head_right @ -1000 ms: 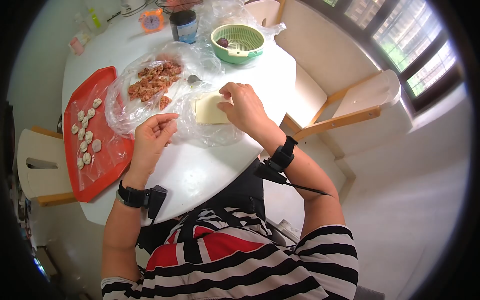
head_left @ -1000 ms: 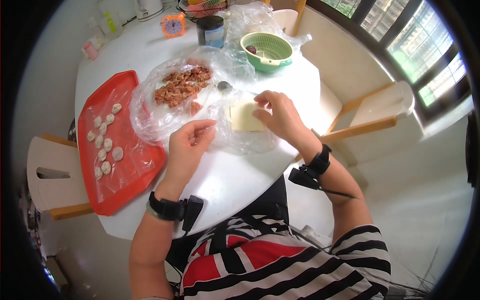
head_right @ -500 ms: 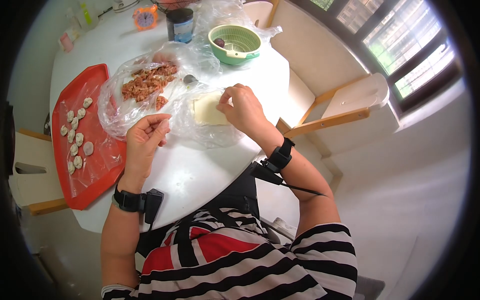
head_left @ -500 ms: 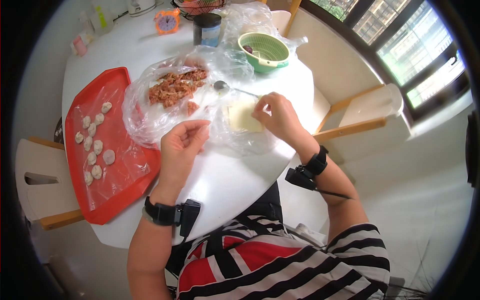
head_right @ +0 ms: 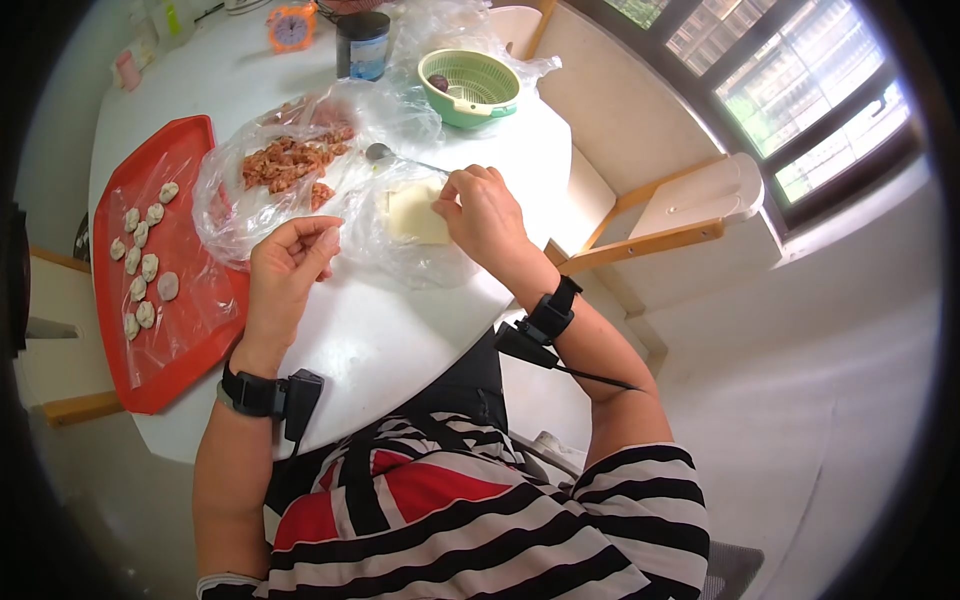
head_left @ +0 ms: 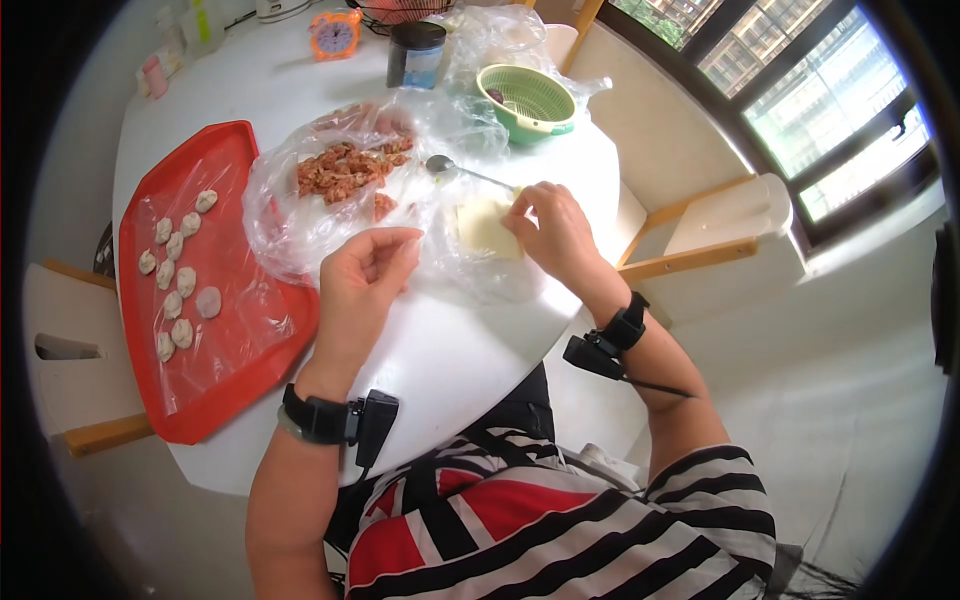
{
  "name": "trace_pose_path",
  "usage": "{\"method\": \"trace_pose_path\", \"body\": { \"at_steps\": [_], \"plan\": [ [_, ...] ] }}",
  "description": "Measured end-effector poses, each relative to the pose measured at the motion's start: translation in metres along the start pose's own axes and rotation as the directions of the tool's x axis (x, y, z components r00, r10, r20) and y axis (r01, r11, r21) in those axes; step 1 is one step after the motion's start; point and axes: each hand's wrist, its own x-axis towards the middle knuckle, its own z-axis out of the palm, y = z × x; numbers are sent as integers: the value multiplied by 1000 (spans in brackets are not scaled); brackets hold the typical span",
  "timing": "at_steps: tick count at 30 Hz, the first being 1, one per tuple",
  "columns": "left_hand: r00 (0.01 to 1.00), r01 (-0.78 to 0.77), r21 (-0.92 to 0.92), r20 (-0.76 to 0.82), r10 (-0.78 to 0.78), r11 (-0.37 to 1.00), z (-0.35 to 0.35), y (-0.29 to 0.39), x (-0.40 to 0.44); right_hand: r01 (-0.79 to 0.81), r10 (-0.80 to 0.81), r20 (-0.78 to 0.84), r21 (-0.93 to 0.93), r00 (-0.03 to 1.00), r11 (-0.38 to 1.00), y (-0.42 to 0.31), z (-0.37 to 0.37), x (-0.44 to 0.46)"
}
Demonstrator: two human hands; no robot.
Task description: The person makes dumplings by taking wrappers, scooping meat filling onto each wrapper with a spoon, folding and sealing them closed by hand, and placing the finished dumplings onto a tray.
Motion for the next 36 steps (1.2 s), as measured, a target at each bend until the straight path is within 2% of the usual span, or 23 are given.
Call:
{"method": "trace_pose_path", "body": {
  "at_steps": [5,7,10,13,16,17,19,20,22,25,26,28,31,34,36],
  "plan": [
    [1000,5,-22,3,-5,1000,-1,-1,0,72,-72,8,1,997,997,-10,-7,-8],
    [1000,-14,-76,-4,14,997,1,0,-1,149,-149,6,2,989,989,-15,-9,-11],
    [999,-38,-106,22,41,994,1,1,-2,112,-116,78,62,990,992,-20,-11,-15],
    [998,-44,-110,41,49,993,2,3,-3,198,-200,7,108,980,974,-20,-9,-16],
    [997,-43,-112,66,51,993,2,4,-4,245,-248,10,139,969,960,-28,-16,-15],
    [997,-44,-111,65,51,993,2,4,-4,245,-249,10,140,968,959,-31,-17,-15],
    [994,-41,-140,95,55,989,3,3,-4,145,-176,80,304,981,942,-36,-17,-15],
    [994,-42,-138,94,56,989,3,2,-4,146,-177,78,305,981,941,-37,-17,-15],
    [995,-26,-156,89,41,987,4,2,-5,39,-94,130,379,987,925,-38,-18,-12],
    [995,-16,-176,97,33,984,3,0,-5,12,-76,220,278,973,960,-31,-17,-8],
    [995,-16,-174,97,34,985,3,-1,-5,13,-77,219,279,973,960,-30,-16,-8],
    [994,-7,-176,106,26,984,3,-1,-4,127,-176,217,223,960,966,-28,-14,-7],
    [994,6,-181,111,15,983,4,0,-4,110,-137,199,145,970,983,-30,-11,-8],
    [994,9,-179,113,11,984,4,0,-4,203,-218,127,125,968,971,-30,-11,-8],
    [993,5,-179,113,16,984,3,-1,-4,177,-199,125,168,972,970,-34,-11,-8]
  ]
}}
